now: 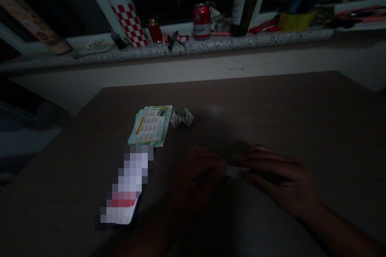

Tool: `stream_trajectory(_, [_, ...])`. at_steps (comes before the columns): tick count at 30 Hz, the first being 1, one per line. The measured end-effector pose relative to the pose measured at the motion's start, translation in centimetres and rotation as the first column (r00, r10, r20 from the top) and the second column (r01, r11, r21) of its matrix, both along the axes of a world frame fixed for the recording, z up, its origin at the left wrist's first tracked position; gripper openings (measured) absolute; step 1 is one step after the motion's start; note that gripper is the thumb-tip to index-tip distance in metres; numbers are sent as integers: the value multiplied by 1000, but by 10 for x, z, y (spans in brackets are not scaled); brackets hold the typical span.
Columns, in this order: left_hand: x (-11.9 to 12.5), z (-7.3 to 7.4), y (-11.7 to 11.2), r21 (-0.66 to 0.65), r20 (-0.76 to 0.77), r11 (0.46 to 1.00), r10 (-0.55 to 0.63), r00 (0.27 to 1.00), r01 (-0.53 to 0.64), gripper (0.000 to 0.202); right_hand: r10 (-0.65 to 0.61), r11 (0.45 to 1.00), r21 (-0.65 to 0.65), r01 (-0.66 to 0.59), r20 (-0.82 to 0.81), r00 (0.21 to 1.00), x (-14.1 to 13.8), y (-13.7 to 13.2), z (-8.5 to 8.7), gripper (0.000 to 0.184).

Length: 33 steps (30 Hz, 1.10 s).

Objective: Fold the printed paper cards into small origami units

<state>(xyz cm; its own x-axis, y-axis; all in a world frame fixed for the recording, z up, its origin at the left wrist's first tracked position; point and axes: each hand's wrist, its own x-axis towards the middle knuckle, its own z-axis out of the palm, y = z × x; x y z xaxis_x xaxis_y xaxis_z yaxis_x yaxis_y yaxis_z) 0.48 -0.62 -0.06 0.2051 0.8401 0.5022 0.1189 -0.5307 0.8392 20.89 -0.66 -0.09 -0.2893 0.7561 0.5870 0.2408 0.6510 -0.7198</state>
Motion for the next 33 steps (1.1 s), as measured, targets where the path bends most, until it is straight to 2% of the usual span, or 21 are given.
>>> stream_trajectory(10, [4,2,-3,-108,40,994,18,999,-13,11,-55,998,40,55,6,998,-1,-4,6,28])
stream_trajectory(17, [4,5,-2,-116,93,993,31,995,-20,8,-58,998,9,57,67,996,-1,-2,2,30])
stream_trajectory(22, [4,5,-2,-158,112,987,56,992,-38,7,-36,999,13,35,15,999,-4,0,0,23])
stream_trajectory(28, [6,3,-2,-221,127,975,64,990,-35,6,-74,997,39,73,20,997,-3,-1,0,24])
stream_trajectory(33, [5,3,-2,-225,137,974,64,989,-32,7,-45,999,3,45,24,999,-3,1,-4,25])
